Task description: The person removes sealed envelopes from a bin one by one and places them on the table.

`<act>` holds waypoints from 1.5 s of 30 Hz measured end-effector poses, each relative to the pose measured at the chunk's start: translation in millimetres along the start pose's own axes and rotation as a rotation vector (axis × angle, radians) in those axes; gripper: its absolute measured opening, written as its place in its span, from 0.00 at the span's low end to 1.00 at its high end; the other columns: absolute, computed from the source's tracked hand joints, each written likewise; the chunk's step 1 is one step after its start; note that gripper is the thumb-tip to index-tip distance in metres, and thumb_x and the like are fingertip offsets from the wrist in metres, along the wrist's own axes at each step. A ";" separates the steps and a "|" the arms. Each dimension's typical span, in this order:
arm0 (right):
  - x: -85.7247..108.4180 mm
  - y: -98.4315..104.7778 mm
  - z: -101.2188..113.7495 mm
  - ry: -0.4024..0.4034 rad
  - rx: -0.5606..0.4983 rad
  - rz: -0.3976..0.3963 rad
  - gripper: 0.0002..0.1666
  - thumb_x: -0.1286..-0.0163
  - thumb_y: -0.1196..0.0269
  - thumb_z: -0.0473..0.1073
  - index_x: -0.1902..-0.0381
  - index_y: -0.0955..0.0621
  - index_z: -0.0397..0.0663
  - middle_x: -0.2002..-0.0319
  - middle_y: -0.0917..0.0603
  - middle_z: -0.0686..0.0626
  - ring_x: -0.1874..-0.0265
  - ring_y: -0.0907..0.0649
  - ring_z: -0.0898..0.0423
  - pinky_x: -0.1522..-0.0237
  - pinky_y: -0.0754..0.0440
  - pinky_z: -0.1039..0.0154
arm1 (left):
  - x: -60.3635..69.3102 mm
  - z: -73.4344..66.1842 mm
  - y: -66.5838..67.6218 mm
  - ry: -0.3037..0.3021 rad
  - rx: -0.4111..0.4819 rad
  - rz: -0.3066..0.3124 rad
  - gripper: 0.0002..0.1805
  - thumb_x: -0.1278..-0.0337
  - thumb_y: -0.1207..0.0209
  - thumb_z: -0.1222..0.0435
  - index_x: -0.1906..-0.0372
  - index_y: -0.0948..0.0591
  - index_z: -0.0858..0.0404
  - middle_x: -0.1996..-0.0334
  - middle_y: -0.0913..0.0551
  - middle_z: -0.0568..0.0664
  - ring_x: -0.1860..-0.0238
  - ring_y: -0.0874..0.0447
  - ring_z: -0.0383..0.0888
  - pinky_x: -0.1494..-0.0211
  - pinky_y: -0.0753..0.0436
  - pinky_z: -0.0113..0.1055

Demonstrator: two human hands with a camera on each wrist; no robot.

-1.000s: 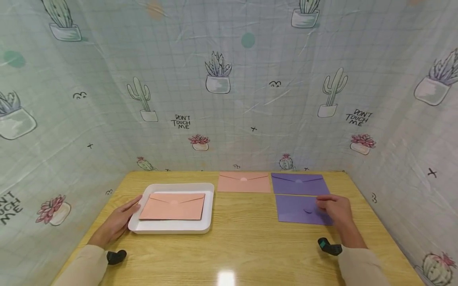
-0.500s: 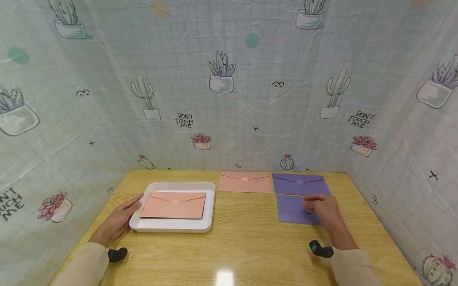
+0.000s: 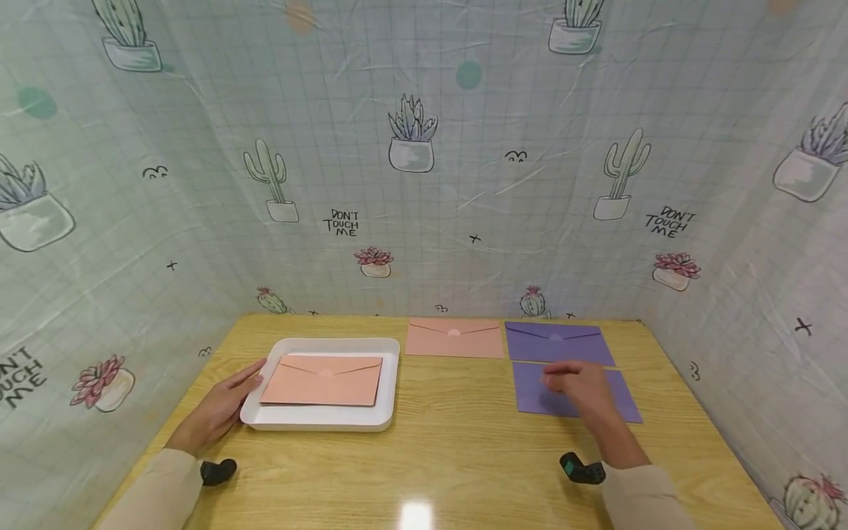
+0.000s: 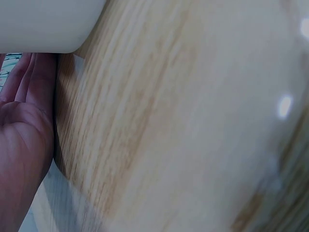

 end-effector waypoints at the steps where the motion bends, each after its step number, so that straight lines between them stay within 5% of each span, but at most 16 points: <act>1: 0.4 -1.8 0.9 0.005 -0.012 0.003 0.24 0.28 0.31 0.43 0.40 0.16 0.33 0.56 0.09 0.58 0.61 0.14 0.71 0.49 0.12 0.63 | -0.2 0.0 -0.1 0.001 0.000 -0.003 0.34 0.15 0.54 0.55 0.14 0.50 0.50 0.13 0.65 0.52 0.13 0.64 0.58 0.14 0.47 0.55; 13: 6.5 -24.9 14.8 0.023 -0.028 0.043 0.24 0.31 0.29 0.40 0.40 0.16 0.35 0.49 0.09 0.46 0.57 0.12 0.62 0.39 0.15 0.46 | -2.5 -1.5 0.1 0.007 -0.014 -0.018 0.33 0.15 0.55 0.55 0.15 0.49 0.50 0.13 0.64 0.51 0.13 0.65 0.58 0.14 0.48 0.56; 32: 10.3 -60.2 41.6 0.088 -0.066 0.102 0.19 0.32 0.30 0.33 0.44 0.15 0.32 0.49 0.10 0.38 0.58 0.11 0.62 0.47 0.11 0.59 | -0.1 -1.5 0.1 0.003 -0.018 -0.019 0.33 0.15 0.55 0.56 0.15 0.49 0.50 0.13 0.63 0.53 0.14 0.62 0.58 0.15 0.46 0.55; 45: 7.1 -78.8 53.9 0.127 -0.042 0.137 0.16 0.32 0.31 0.33 0.47 0.14 0.32 0.51 0.10 0.38 0.55 0.11 0.55 0.44 0.12 0.52 | -1.5 -2.4 0.0 -0.007 -0.027 -0.010 0.33 0.14 0.56 0.57 0.15 0.49 0.50 0.13 0.64 0.55 0.14 0.63 0.60 0.14 0.46 0.56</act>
Point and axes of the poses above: each hand's wrist, its own x-axis away from the middle knuckle, its own y-axis out of the back of the hand, z = x × y, the point moved 2 cm from there along -x, towards the middle knuckle
